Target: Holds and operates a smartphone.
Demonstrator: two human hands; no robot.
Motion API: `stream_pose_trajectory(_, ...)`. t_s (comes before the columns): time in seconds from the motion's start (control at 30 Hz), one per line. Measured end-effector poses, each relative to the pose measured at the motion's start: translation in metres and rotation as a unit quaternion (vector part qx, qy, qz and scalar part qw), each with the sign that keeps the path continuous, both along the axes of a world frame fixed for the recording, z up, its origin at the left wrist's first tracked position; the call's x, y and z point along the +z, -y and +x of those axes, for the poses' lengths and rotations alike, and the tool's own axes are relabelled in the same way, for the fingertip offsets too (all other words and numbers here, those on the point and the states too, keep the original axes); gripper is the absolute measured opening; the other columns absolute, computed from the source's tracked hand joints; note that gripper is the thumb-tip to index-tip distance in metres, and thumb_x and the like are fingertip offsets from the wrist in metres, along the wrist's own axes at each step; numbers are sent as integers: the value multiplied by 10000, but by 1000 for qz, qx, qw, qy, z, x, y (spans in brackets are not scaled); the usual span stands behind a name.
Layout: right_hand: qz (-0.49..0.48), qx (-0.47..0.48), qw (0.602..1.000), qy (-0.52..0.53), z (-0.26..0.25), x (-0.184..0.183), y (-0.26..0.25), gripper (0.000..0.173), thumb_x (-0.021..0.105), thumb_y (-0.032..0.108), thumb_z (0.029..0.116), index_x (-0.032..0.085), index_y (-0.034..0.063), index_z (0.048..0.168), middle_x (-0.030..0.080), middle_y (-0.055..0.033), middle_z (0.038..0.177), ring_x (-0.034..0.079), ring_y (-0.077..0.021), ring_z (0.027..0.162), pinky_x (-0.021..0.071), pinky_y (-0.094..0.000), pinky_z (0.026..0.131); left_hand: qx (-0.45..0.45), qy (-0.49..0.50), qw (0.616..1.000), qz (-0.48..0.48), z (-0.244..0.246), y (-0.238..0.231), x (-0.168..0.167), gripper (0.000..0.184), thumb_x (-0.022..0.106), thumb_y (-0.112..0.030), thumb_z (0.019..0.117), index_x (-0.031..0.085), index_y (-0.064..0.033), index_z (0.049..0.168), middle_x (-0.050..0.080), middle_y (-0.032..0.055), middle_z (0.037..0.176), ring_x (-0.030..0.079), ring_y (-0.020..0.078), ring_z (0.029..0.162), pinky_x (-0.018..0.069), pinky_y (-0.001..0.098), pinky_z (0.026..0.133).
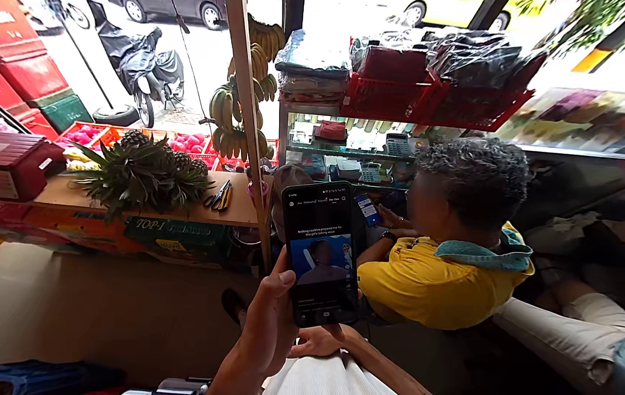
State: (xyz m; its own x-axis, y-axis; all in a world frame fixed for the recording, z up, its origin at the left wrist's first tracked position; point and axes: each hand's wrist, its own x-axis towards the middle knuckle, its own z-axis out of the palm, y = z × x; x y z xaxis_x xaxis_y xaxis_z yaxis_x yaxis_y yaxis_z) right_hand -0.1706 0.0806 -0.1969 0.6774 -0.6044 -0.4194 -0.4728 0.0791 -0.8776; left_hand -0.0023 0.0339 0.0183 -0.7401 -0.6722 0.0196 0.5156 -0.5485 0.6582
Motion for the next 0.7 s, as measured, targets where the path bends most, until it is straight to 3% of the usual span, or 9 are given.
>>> stream_pose_trajectory(0.4,-6,5,1000,-2,0,2,0,488,517,468,1043,639,-5,1035,636,-130,832,619,-227,802,482,-468,775,-2,4,1000,0,0,0,0,860,625,-489,909,192,-179,1584,598,192,1338,689,362,1076,631,474,757)
stream_pose_trajectory(0.53,-8,10,999,-29,1,23,0,498,522,417,1050,651,-60,1114,678,-227,993,647,-321,970,474,-515,914,-6,-5,1000,0,-1,0,-1,857,644,-489,901,217,-173,1574,595,196,1336,686,365,1078,630,477,758)
stream_pose_trajectory(0.7,-4,2,1000,-2,-1,0,-1,485,519,468,1043,634,0,997,614,-115,787,600,-217,756,477,-462,743,-5,-7,1000,0,-1,1,-2,823,646,-482,902,259,-182,1565,590,196,1347,667,371,1128,627,493,781)
